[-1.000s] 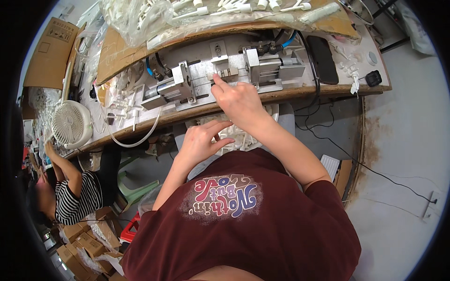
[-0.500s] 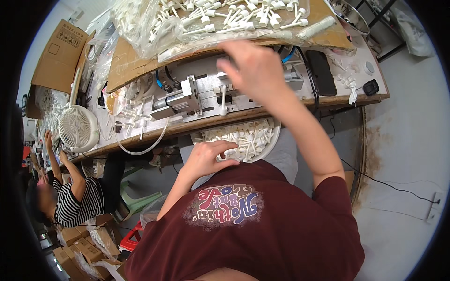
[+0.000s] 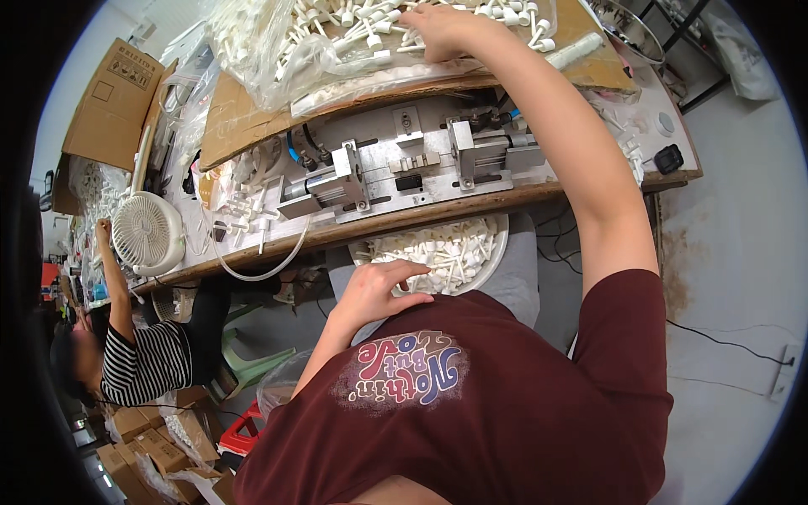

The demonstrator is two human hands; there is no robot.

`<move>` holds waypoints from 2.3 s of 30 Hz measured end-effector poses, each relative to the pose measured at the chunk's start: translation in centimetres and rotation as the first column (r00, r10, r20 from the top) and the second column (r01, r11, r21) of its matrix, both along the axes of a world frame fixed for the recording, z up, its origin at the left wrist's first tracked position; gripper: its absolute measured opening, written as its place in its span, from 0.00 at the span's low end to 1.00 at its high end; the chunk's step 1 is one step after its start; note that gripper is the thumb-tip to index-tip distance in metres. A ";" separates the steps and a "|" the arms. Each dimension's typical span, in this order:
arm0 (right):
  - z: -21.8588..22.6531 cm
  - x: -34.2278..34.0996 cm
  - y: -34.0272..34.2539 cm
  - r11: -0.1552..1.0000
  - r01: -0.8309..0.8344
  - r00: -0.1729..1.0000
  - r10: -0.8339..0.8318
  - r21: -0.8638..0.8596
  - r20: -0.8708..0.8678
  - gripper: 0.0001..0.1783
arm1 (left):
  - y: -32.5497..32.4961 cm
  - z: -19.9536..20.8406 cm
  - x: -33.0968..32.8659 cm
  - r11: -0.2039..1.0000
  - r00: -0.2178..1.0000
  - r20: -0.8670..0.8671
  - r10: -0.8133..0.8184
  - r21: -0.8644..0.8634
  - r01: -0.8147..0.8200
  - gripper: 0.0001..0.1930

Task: Assembling small white plastic components using a pneumatic assembly machine on a workbench.

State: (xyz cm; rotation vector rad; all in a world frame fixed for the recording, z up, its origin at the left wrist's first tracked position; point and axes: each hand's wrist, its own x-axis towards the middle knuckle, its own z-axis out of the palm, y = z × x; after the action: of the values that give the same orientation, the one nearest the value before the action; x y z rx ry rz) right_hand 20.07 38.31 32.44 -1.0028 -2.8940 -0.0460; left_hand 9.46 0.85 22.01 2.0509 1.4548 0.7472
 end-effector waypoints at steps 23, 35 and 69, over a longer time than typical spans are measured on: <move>0.9 0.0 -1.5 0.998 -0.052 0.916 0.036 -0.029 -0.399 0.20 | -0.2 -1.1 0.3 1.000 0.998 -0.056 0.002 -0.018 -0.003 0.18; 0.5 -0.3 -3.6 0.990 -0.070 0.935 0.108 0.122 -0.337 0.12 | -0.3 -1.4 0.4 1.000 1.000 -0.022 0.015 0.006 -0.015 0.18; 0.2 1.1 -2.8 0.988 0.045 0.747 -0.130 -0.145 -0.652 0.17 | -0.2 -0.9 1.1 1.000 1.000 -0.025 0.014 0.026 -0.013 0.16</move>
State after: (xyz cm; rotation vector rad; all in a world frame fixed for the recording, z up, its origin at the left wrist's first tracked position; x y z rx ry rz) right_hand 21.19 35.50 32.65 -0.9251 -2.2080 0.4042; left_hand 10.54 0.66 21.14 2.0790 1.4813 0.7525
